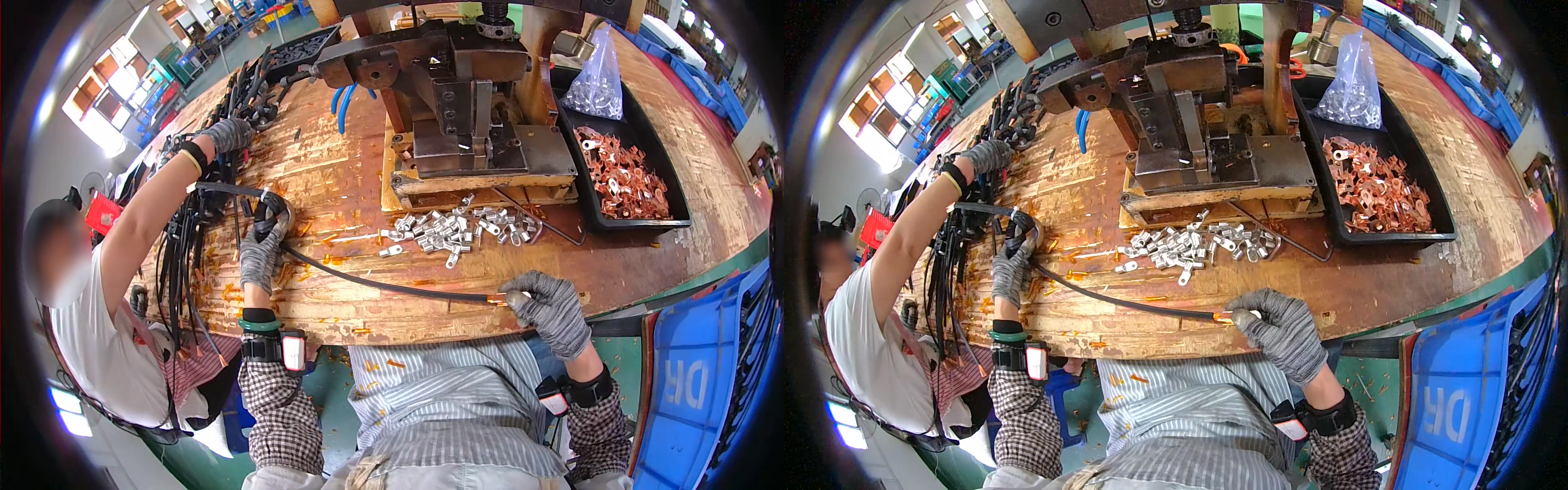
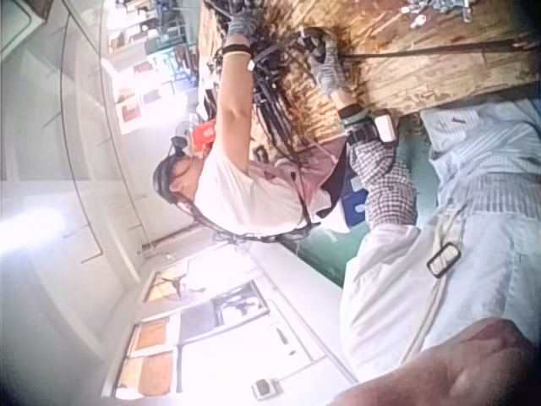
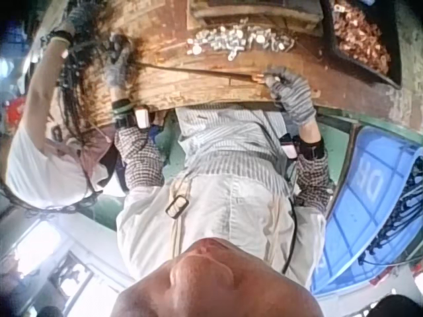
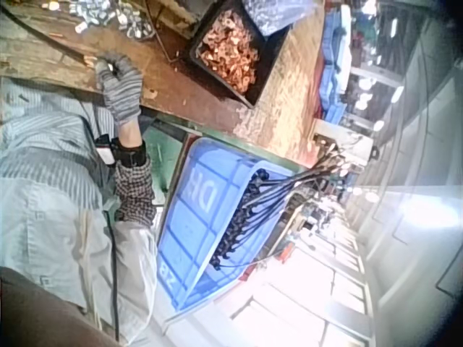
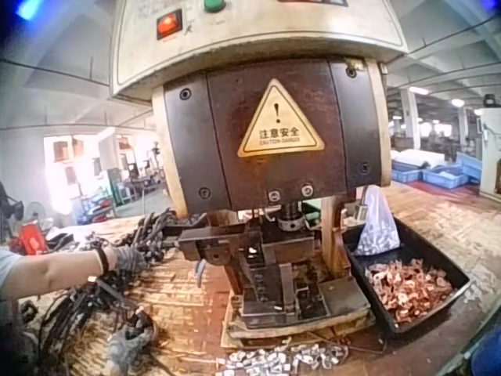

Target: Attaching metal connectors to cable ends and crimping them using a machine.

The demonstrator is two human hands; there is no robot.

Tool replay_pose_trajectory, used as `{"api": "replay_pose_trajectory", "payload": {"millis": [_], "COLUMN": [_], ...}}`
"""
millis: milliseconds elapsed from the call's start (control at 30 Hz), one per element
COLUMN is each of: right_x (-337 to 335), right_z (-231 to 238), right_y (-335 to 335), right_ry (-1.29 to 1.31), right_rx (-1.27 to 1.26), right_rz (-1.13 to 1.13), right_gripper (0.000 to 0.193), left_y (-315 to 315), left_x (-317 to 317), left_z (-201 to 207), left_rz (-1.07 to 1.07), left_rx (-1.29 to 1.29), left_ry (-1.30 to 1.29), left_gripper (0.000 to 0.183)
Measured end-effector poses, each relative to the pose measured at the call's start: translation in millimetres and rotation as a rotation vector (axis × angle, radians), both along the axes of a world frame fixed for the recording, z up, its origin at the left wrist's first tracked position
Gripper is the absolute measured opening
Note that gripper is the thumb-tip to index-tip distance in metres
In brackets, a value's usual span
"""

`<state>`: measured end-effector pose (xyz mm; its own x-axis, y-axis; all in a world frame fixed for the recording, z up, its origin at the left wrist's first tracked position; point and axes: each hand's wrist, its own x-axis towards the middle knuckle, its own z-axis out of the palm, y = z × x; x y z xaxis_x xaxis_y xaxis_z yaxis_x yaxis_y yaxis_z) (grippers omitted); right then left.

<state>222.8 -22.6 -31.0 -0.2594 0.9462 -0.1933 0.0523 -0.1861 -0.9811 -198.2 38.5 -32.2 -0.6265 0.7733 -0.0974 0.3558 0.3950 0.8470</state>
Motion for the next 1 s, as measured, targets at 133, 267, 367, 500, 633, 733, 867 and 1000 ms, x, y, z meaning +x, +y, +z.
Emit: {"api": "replay_pose_trajectory", "payload": {"millis": [133, 267, 367, 500, 633, 733, 867, 1000], "right_x": [-0.2, -0.9, -0.5, 0.1, 0.0, -0.3, 4.2, 4.1], "right_z": [0.9, 3.1, 1.4, 0.2, 1.5, 4.4, 4.0, 14.1], "right_y": [0.6, 0.8, 1.7, 1.0, -0.2, -1.0, 1.4, 10.1], "right_ry": [0.013, -0.005, 0.003, 0.011, 0.018, 0.015, 0.023, 0.104], "right_rx": [-0.023, -0.012, -0.024, -0.014, -0.027, -0.026, -0.046, 0.005], "right_rz": [-0.016, -0.012, -0.015, -0.011, -0.012, -0.017, -0.064, -0.065], "right_gripper": [0.014, 0.014, 0.014, 0.014, 0.014, 0.014, 0.014, 0.015], "left_y": [1.6, 1.5, 1.5, 0.8, 0.9, 3.0, -4.3, 6.9], "left_x": [3.7, 6.7, 7.3, 5.7, 5.5, -4.2, 19.2, 15.0], "left_z": [0.2, 3.2, 2.9, 1.4, 0.7, -10.5, -3.4, -0.1], "left_rz": [-0.014, 0.0, 0.01, 0.004, 0.006, 0.011, -0.056, 0.115], "left_rx": [0.031, 0.025, 0.031, 0.027, 0.029, 0.053, 0.377, 0.771], "left_ry": [-0.028, -0.037, -0.032, -0.019, -0.015, -0.018, -0.285, -0.346], "left_gripper": [0.044, 0.043, 0.042, 0.047, 0.05, 0.048, 0.03, 0.032]}}
